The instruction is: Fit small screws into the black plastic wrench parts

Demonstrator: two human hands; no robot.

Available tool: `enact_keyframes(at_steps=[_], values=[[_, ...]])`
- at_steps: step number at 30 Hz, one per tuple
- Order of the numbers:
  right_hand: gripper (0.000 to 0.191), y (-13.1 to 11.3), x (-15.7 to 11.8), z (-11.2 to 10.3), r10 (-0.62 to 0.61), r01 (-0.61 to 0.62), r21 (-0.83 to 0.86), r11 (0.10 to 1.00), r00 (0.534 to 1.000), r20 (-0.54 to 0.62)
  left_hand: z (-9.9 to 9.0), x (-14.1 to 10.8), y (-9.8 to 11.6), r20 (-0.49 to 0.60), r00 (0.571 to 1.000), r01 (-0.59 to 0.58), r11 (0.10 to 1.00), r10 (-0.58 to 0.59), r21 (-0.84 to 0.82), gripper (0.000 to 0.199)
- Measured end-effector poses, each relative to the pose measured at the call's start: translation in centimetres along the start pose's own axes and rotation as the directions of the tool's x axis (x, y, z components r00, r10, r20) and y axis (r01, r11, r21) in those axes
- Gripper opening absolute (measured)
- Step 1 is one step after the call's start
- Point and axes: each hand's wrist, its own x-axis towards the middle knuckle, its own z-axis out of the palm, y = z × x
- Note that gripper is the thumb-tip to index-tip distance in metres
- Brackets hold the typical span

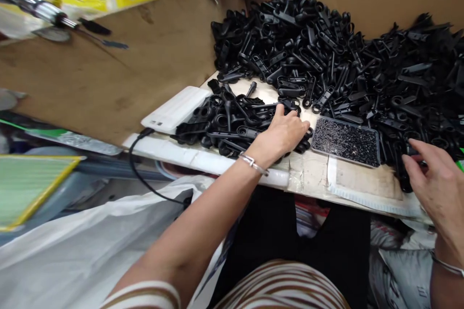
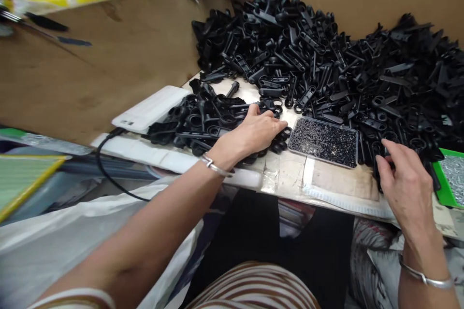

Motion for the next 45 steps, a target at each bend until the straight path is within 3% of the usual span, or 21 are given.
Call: enact_keyframes(at_steps=[3,9,11,13,16,19,21,24,28,31,34,36,39,41,43,45], values=[[0.035,-0.1,-1.0,-0.6,-0.002,0.002,0.028,1.0,1.0,0.006,0.1,1.4,-0.9,0.093,0.995,-0.04,0.999,0.037,0.032,0.028],[0.032,-0.4,-2.3,-1.9,0.087,-0.085,0.102,0.991,0.996,-0.017,0.0,1.7,-2.9,0.131,0.991,-0.016,0.998,0.024,-0.061,0.023],[0.033,-0.6,-2.7,-2.2,0.127,-0.119,0.145,0.982,0.991,-0.046,-0.1,1.3,-3.5,0.099,0.995,0.017,0.988,-0.002,-0.155,0.026],[0.033,-1.0,-3.2,-2.4,0.185,-0.168,0.208,0.963,0.981,-0.065,-0.2,0.7,-3.5,-0.021,0.998,0.047,0.968,-0.054,-0.245,0.029],[0.033,-2.3,-3.9,-2.3,0.319,-0.3,0.394,0.869,0.947,0.016,0.0,-0.6,-1.7,-0.315,0.947,-0.013,0.97,-0.066,-0.242,0.023],[0.033,-4.7,-4.4,-1.5,0.311,-0.412,0.572,0.709,0.911,0.271,0.7,-2.1,1.9,-0.486,0.858,-0.196,0.981,0.164,-0.014,0.015],[0.033,-6.6,-4.5,-0.6,0.204,-0.422,0.619,0.662,0.897,0.392,1.6,-3.1,4.3,-0.461,0.838,-0.268,0.956,0.292,0.119,0.019],[0.034,-9.1,-4.3,0.9,0.111,-0.367,0.616,0.698,0.904,0.413,2.6,-4.2,6.8,-0.346,0.871,-0.338,0.936,0.35,0.096,0.013],[0.028,-10.4,-3.9,2.1,0.155,-0.345,0.525,0.778,0.915,0.372,2.7,-5.2,7.3,-0.212,0.94,-0.296,0.948,0.267,-0.117,0.017],[0.032,-10.2,-3.8,2.4,0.156,-0.342,0.498,0.797,0.913,0.376,2.0,-5.6,6.4,-0.2,0.948,-0.293,0.927,0.249,-0.236,0.022],[0.032,-9.9,-3.9,2.5,0.083,-0.285,0.495,0.821,0.917,0.39,1.4,-5.4,5.1,-0.334,0.929,-0.231,0.956,0.161,-0.18,0.027],[0.027,-9.8,-3.9,2.4,0.039,-0.243,0.488,0.838,0.919,0.391,1.2,-4.8,3.9,-0.405,0.913,-0.108,0.989,0.058,-0.101,0.029],[0.024,-9.8,-3.8,2.4,0.024,-0.223,0.491,0.842,0.925,0.379,1.1,-4.0,2.2,-0.397,0.912,0.098,0.995,-0.103,-0.032,0.03],[0.022,-9.8,-3.8,2.3,0.021,-0.22,0.506,0.834,0.929,0.37,0.9,-4.0,1.7,-0.392,0.906,0.159,0.987,-0.157,-0.027,0.028],[0.02,-9.7,-3.8,2.3,0.017,-0.22,0.519,0.826,0.93,0.367,0.7,-4.5,2.1,-0.425,0.892,0.137,0.989,-0.15,-0.062,0.023],[0.019,-9.7,-3.8,2.3,0.019,-0.226,0.527,0.819,0.929,0.369,0.7,-5.2,3.2,-0.439,0.897,-0.002,0.993,-0.049,-0.114,0.018]])
